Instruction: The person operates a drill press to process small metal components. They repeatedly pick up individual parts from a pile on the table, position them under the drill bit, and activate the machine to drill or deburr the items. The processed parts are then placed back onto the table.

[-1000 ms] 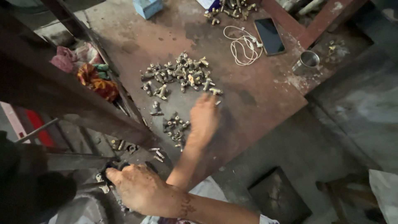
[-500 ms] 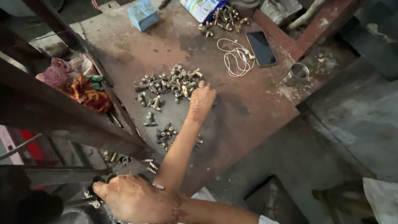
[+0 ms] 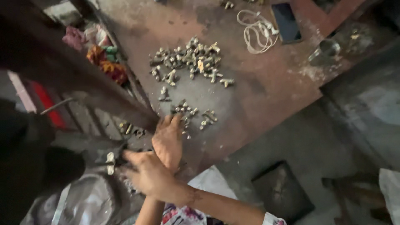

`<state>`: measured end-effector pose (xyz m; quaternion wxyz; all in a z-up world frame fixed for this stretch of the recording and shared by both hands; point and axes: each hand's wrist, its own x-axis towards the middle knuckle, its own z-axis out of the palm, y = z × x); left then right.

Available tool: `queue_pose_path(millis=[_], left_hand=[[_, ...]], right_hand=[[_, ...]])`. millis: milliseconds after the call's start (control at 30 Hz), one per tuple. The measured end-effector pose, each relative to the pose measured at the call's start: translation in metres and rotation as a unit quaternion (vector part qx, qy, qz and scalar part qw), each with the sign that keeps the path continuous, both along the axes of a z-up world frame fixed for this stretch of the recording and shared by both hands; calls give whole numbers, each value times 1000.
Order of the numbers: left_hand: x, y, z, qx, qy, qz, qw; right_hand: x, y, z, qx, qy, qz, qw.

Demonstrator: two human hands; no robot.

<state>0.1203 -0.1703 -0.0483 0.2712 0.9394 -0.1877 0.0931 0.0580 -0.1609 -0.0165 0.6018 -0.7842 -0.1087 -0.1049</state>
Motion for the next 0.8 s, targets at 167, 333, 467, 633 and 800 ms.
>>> queue_pose_path(millis=[167, 333, 467, 633, 800], left_hand=[[-26, 38, -16, -49, -5, 0, 999], [-37, 45, -16, -26, -25, 22, 999], [-40, 40, -28, -16, -78, 15, 997], [-32, 15, -56, 69, -39, 27, 996], [-32, -16, -68, 42, 6, 22, 999]], right_hand=[[-12, 26, -18, 28, 125, -75, 989], [-2, 25, -12, -347, 56, -219, 910], [-5, 19, 0, -360, 7, -255, 897], [-7, 24, -1, 146, 208, -38, 966], [-6, 18, -17, 8, 75, -80, 994]])
